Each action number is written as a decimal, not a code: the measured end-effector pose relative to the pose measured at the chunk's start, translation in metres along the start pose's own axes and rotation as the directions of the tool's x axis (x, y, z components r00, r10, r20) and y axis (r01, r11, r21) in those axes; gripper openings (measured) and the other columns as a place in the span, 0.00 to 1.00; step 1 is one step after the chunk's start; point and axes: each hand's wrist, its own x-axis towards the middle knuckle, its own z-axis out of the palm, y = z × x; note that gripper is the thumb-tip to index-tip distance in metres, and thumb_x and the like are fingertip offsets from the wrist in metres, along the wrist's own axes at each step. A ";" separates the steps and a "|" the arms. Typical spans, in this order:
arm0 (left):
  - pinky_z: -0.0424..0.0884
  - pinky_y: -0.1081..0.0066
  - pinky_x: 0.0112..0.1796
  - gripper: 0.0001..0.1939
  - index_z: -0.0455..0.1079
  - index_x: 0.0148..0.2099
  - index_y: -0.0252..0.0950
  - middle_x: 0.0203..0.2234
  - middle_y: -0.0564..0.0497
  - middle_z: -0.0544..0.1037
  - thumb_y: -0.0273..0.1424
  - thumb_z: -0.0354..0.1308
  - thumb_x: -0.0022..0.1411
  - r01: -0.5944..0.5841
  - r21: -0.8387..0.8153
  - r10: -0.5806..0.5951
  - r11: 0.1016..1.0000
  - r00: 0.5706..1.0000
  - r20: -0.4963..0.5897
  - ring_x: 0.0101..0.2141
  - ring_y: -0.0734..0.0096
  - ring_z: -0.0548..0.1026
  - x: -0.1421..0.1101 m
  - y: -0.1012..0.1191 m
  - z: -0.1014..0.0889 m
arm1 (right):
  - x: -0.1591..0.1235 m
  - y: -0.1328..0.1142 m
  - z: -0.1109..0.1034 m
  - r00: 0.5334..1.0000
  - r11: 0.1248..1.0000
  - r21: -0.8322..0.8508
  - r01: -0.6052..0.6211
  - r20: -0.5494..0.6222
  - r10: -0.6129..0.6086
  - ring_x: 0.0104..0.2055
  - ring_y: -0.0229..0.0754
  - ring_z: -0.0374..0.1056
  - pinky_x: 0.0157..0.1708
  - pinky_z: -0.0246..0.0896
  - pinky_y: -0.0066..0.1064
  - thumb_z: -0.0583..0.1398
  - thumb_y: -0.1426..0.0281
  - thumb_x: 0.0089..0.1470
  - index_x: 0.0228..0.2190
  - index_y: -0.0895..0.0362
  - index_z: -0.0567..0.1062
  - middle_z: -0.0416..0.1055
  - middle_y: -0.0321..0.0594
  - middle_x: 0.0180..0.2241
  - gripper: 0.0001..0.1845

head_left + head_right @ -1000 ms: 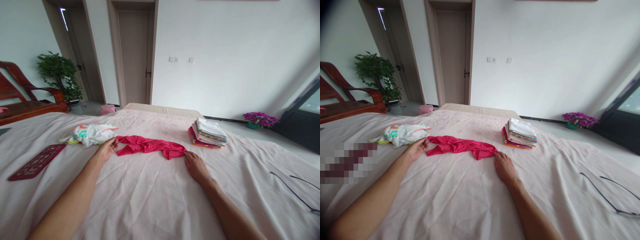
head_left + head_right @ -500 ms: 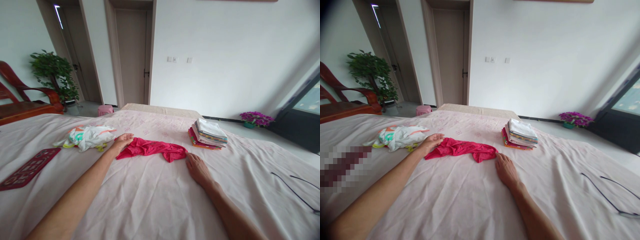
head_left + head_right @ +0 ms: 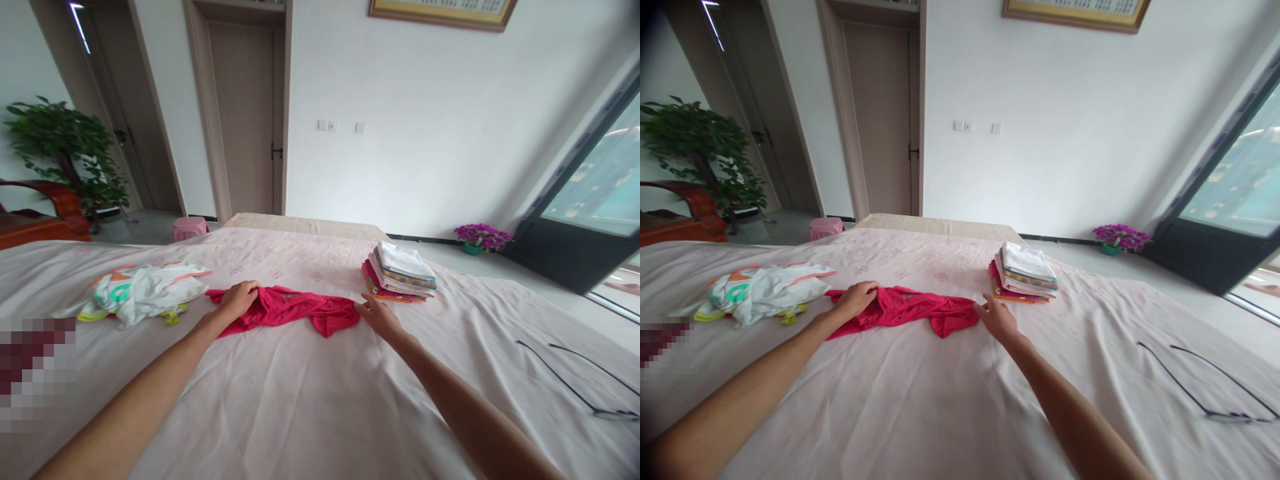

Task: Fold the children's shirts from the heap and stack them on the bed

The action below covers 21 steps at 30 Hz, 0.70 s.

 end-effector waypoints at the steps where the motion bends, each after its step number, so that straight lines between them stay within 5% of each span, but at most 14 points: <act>1: 0.67 0.67 0.44 0.12 0.77 0.37 0.40 0.35 0.49 0.81 0.29 0.52 0.55 0.000 0.005 0.000 1.000 1.000 -0.002 0.39 0.61 0.77 0.001 0.001 -0.001 | 0.006 -0.005 0.000 1.000 1.000 -0.030 -0.004 0.000 0.004 0.53 0.51 0.68 0.47 0.60 0.37 0.57 0.54 0.57 0.55 0.53 0.71 0.76 0.44 0.45 0.28; 6: 0.69 0.68 0.42 0.16 0.75 0.41 0.38 0.34 0.50 0.80 0.33 0.48 0.59 -0.012 -0.036 0.011 0.999 0.999 -0.041 0.38 0.62 0.76 -0.002 0.002 -0.017 | 0.021 -0.019 0.010 1.000 1.000 0.020 0.022 0.020 -0.023 0.40 0.45 0.71 0.37 0.59 0.32 0.60 0.65 0.51 0.36 0.53 0.79 0.76 0.40 0.34 0.12; 9: 0.70 0.67 0.43 0.19 0.72 0.47 0.36 0.35 0.50 0.80 0.37 0.46 0.62 -0.023 -0.109 0.013 0.994 0.996 -0.090 0.40 0.62 0.76 -0.008 0.004 -0.035 | 0.023 -0.024 0.008 0.999 0.942 0.333 0.033 -0.042 -0.020 0.32 0.41 0.68 0.32 0.60 0.30 0.60 0.64 0.49 0.28 0.57 0.75 0.72 0.37 0.26 0.09; 11: 0.71 0.66 0.44 0.20 0.71 0.49 0.35 0.35 0.49 0.80 0.40 0.48 0.62 -0.039 -0.233 0.022 0.972 0.997 -0.077 0.40 0.61 0.76 -0.016 0.007 -0.050 | 0.020 -0.028 0.001 0.999 0.785 0.619 0.025 -0.049 0.007 0.28 0.40 0.66 0.30 0.61 0.30 0.61 0.59 0.49 0.27 0.57 0.71 0.69 0.35 0.23 0.13; 15: 0.72 0.64 0.43 0.16 0.74 0.44 0.36 0.35 0.49 0.80 0.39 0.56 0.57 -0.008 -0.338 0.060 0.941 0.988 0.144 0.38 0.61 0.77 -0.038 0.018 -0.076 | 0.007 -0.039 -0.015 0.999 0.431 0.902 -0.012 0.025 -0.024 0.25 0.36 0.65 0.27 0.63 0.29 0.65 0.55 0.46 0.32 0.55 0.69 0.69 0.32 0.24 0.19; 18: 0.71 0.64 0.46 0.15 0.76 0.44 0.36 0.40 0.47 0.81 0.36 0.57 0.55 0.048 -0.296 0.074 0.954 0.918 0.390 0.42 0.60 0.77 -0.053 0.029 -0.084 | -0.002 -0.045 -0.016 0.999 0.443 0.897 0.009 0.008 -0.035 0.24 0.36 0.64 0.25 0.60 0.26 0.66 0.54 0.45 0.30 0.56 0.70 0.69 0.32 0.24 0.19; 21: 0.68 0.65 0.52 0.19 0.75 0.51 0.41 0.49 0.49 0.78 0.41 0.54 0.60 0.041 -0.225 0.079 0.973 0.862 0.500 0.51 0.60 0.74 -0.063 0.037 -0.075 | -0.005 -0.051 -0.011 0.999 0.501 0.865 0.034 -0.013 -0.046 0.25 0.37 0.65 0.25 0.59 0.26 0.66 0.53 0.45 0.29 0.56 0.70 0.70 0.33 0.24 0.19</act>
